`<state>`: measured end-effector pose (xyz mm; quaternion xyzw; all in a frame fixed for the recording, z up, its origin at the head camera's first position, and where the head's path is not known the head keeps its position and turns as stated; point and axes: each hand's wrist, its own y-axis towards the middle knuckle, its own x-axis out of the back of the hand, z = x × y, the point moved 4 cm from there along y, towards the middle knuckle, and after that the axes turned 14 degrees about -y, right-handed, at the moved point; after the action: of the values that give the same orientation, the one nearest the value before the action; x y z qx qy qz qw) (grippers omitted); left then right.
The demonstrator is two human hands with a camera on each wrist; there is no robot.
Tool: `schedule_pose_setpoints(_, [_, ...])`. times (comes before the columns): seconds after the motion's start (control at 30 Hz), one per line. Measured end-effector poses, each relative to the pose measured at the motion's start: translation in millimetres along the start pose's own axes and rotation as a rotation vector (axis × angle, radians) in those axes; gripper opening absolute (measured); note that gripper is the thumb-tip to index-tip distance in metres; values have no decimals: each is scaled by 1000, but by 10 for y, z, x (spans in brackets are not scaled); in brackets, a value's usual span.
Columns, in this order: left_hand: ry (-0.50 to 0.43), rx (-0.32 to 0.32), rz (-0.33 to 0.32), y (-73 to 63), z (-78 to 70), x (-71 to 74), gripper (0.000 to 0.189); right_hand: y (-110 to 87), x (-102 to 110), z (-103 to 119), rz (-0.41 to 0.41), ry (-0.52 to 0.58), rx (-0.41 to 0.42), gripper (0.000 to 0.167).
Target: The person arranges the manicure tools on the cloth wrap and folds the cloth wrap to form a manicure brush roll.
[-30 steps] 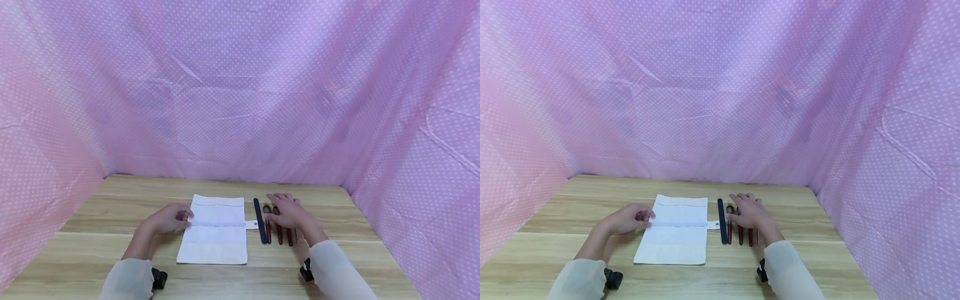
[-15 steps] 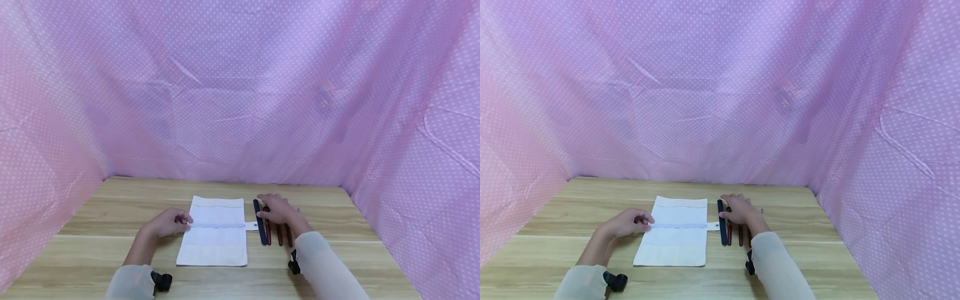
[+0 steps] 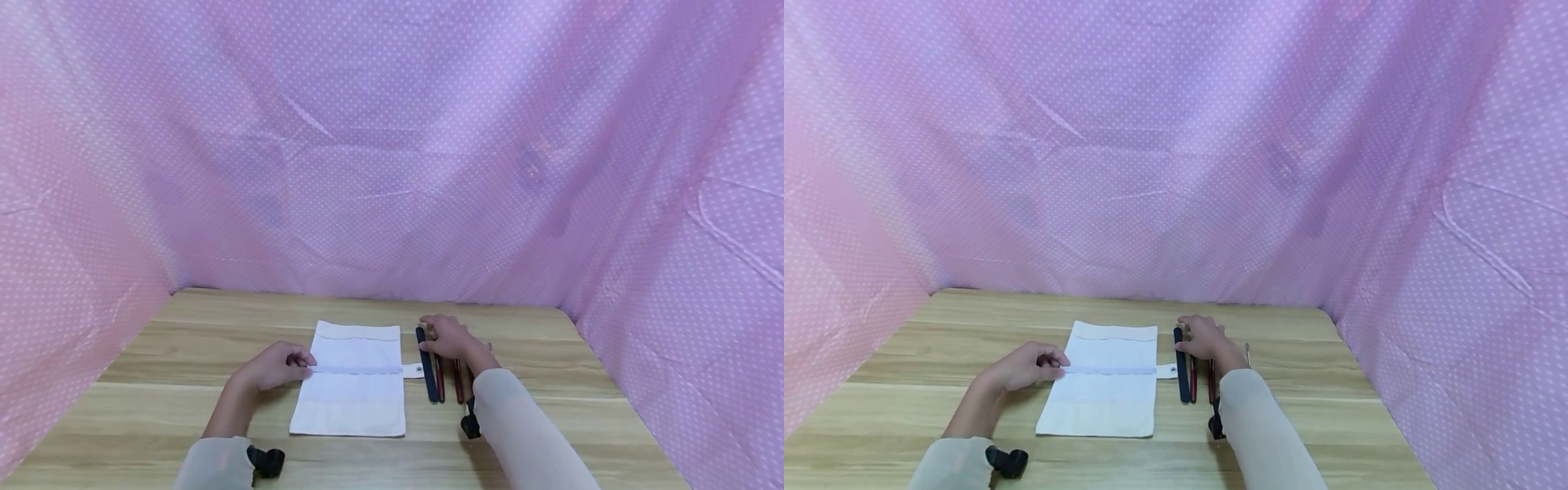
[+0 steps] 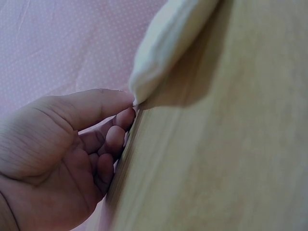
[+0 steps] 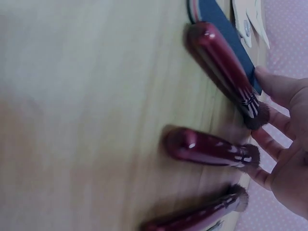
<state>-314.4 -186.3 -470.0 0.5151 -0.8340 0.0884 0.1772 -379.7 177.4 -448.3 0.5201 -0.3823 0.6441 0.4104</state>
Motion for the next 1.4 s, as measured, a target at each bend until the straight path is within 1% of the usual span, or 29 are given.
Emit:
schedule_pose_setpoints(0.13, [4, 6, -3, -3, -10, 3, 9, 44, 19, 4, 25, 0, -6, 65])
schedule_pose_setpoints(0.27, [5, 11, -5, 0, -23, 11, 9, 82, 37, 9, 70, -21, -13, 66])
schedule_pose_setpoints(0.43, [0, 20, -8, 13, -15, 19, 9, 113, 42, -9, 106, -18, -28, 52])
schedule_pose_setpoints(0.6, [1, 22, -10, 25, 10, 22, 8, 132, 41, -31, 107, 28, -32, 45])
schedule_pose_setpoints(0.8, [-6, 28, -4, 30, 8, 7, 8, 150, 44, -57, 103, 194, -23, 38])
schedule_pose_setpoints(0.9, [-8, 35, -5, 25, -4, 6, 8, 153, 55, -74, 101, 249, -33, 37])
schedule_pose_setpoints(1.07, [-11, 36, -11, 21, -22, 13, 6, 152, 102, -90, 75, 311, -45, 42])
schedule_pose_setpoints(1.13, [-11, 32, -12, 22, -27, 16, 5, 151, 133, -86, 60, 361, -43, 45])
schedule_pose_setpoints(1.2, [-11, 32, -11, 25, -26, 18, 5, 154, 161, -83, 36, 420, -36, 46])
schedule_pose_setpoints(1.4, [4, 30, -5, 36, -27, 21, 4, 158, 245, -65, -42, 664, -2, 37])
